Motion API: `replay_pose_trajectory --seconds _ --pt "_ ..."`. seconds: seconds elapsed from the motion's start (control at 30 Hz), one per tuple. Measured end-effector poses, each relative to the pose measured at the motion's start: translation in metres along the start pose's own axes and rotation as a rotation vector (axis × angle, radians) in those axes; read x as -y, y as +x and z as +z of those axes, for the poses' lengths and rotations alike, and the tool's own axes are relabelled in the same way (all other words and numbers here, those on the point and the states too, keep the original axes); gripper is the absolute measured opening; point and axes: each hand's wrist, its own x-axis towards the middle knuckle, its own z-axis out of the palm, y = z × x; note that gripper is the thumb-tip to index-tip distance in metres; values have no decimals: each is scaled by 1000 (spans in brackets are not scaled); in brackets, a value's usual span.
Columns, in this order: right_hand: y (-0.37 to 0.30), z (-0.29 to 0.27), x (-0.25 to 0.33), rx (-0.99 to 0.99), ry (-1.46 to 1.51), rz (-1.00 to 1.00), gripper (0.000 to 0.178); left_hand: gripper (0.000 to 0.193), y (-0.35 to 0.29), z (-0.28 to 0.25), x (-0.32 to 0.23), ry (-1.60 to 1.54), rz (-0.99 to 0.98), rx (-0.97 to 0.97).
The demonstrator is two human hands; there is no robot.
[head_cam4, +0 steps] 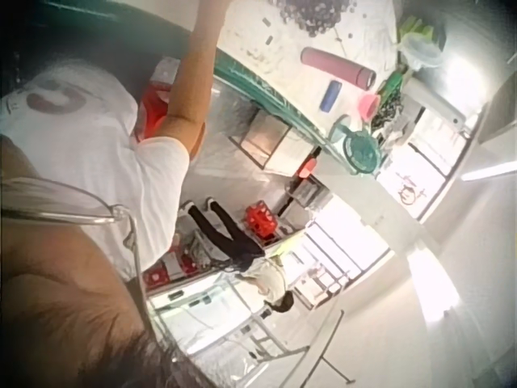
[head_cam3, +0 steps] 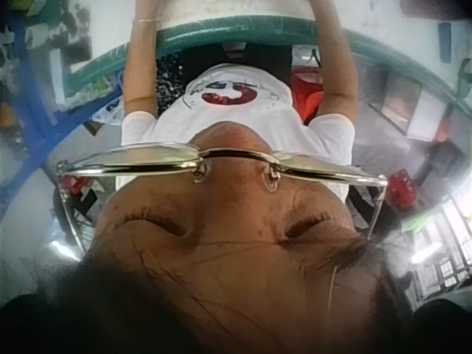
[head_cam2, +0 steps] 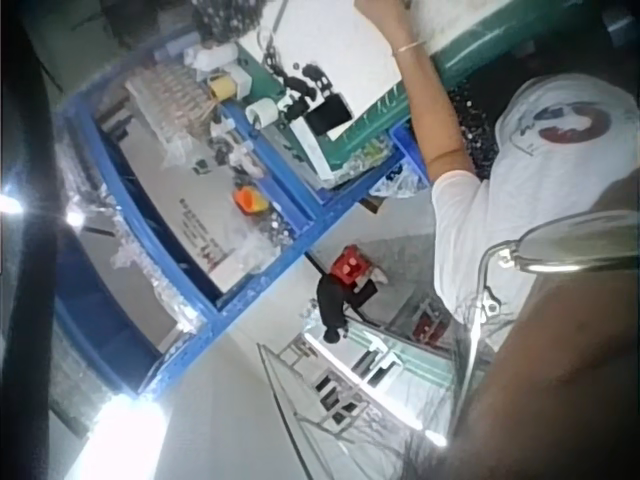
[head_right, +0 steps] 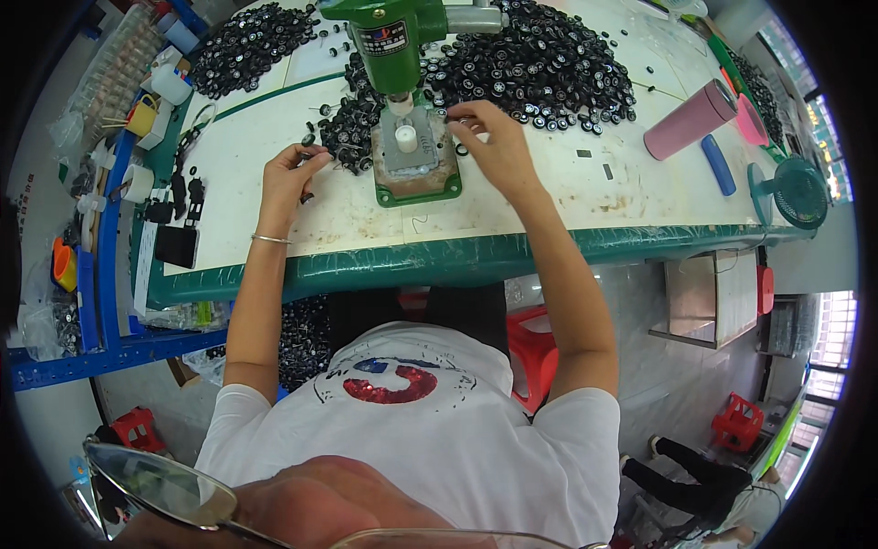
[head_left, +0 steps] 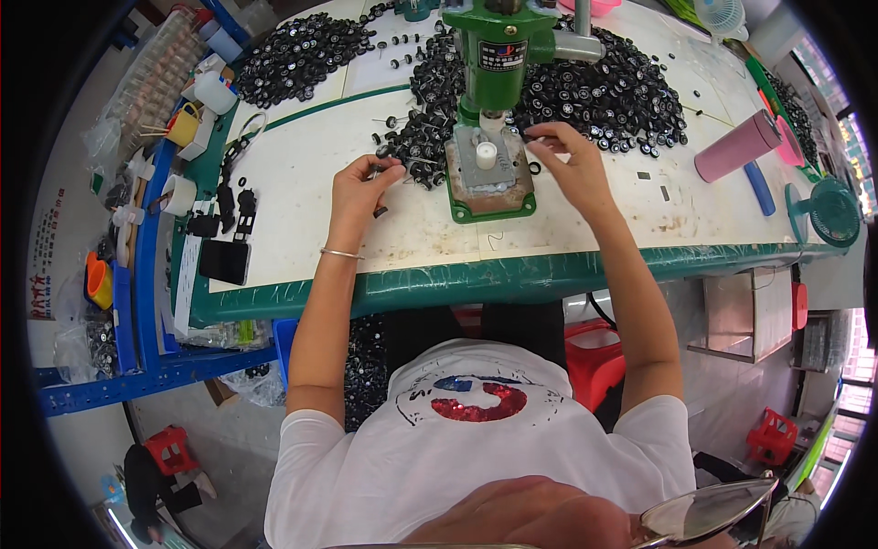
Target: The person uses a green manual press machine to assemble small metal components. They repeatedly pick up a black cylindrical part and a silver washer, place them into the press die, and pull the lever to secure them. The finished assemblies are placed into a pile on the table.
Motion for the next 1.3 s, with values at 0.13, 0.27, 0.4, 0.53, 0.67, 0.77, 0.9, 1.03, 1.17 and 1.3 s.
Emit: replay_pose_trajectory --seconds 0.13,0.27,0.4,0.53,0.67,0.77,0.9,1.03,1.17,1.3 --pt "2 23 24 57 96 -55 27 15 -8 14 -17 -66 110 30" --pt "1 42 19 76 74 -48 26 14 -9 25 -21 -87 123 51" --pt "-1 42 20 103 203 131 22 14 -12 35 -29 -86 131 69" --pt "1 39 17 142 253 175 33 16 -13 49 -39 -65 175 120" --pt "2 20 17 -26 423 237 45 16 -7 66 -44 80 278 221" --pt "10 -11 24 -155 391 228 37 16 -3 74 -45 77 362 224" --pt "28 -56 37 -265 438 144 34 16 -1 80 -52 17 368 215" --pt "62 -89 62 -291 454 89 37 15 4 88 -44 -98 353 200" --pt "126 -97 103 -232 604 -12 40 15 6 86 -50 -151 270 233" --pt "173 -86 186 -192 652 111 30 15 8 87 -50 -189 300 267"
